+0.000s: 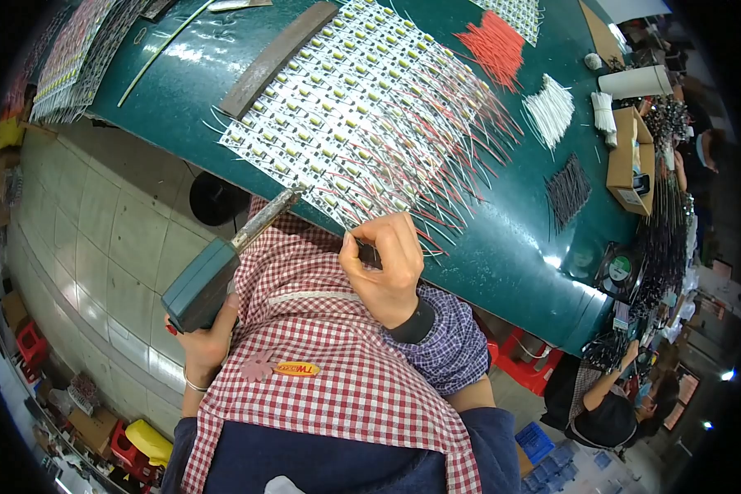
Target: The person solders wires onto a circuit board sheet using a soldering iron, presses and aligns the rows of components using a thin rod, and solders additional wires onto the board.
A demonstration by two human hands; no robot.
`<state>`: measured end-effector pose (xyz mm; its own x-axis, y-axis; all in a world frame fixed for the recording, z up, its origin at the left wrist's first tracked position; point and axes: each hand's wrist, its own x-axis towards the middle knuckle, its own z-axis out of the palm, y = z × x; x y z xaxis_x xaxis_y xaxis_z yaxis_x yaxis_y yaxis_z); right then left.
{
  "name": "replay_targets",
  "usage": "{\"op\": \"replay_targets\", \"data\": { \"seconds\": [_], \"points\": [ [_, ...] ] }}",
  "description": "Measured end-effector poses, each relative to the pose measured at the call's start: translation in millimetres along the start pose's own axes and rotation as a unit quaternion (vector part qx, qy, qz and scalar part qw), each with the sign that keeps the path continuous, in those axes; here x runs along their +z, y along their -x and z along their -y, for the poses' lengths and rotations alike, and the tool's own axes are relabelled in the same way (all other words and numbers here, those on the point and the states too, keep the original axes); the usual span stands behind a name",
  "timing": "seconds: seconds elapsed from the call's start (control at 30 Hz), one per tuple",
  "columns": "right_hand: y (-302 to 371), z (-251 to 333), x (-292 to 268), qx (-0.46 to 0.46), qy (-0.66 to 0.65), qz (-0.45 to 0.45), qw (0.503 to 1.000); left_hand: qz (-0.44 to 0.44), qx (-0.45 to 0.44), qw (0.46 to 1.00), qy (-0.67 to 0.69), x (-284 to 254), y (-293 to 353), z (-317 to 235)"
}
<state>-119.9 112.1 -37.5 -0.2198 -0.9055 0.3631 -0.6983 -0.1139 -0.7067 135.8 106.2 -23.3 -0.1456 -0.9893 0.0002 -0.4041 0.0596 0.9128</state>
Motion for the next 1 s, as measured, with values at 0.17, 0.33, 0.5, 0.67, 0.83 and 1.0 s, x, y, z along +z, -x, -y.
{"op": "replay_targets", "data": {
  "seconds": [0.17, 0.33, 0.5, 0.67, 0.83, 1.0],
  "points": [
    [0, -1, -1, -0.006, 0.005, -0.006, 1.000, -0.013, 0.001, 1.000, 0.020, 4, 3, 5],
    [-2, -2, -1, -0.003, 0.001, -0.005, 1.000, -0.017, 0.009, 1.000, 0.019, 6, 0, 4],
    [-3, -3, -1, -0.007, 0.005, -0.002, 1.000, -0.019, 0.031, 0.999, 0.025, 10, -3, 2],
    [-3, -1, -4, 0.000, -0.007, -0.018, 1.000, -0.014, 0.006, 0.998, 0.063, 15, 4, 10],
    [-16, -8, -33, 0.018, -0.037, -0.036, 0.998, -0.050, -0.074, 0.994, 0.056, 14, 13, 12],
    [-55, -48, -94, 0.049, 0.108, -0.160, 0.980, -0.047, -0.109, 0.986, 0.118, 15, 8, 20]
  ]
}}
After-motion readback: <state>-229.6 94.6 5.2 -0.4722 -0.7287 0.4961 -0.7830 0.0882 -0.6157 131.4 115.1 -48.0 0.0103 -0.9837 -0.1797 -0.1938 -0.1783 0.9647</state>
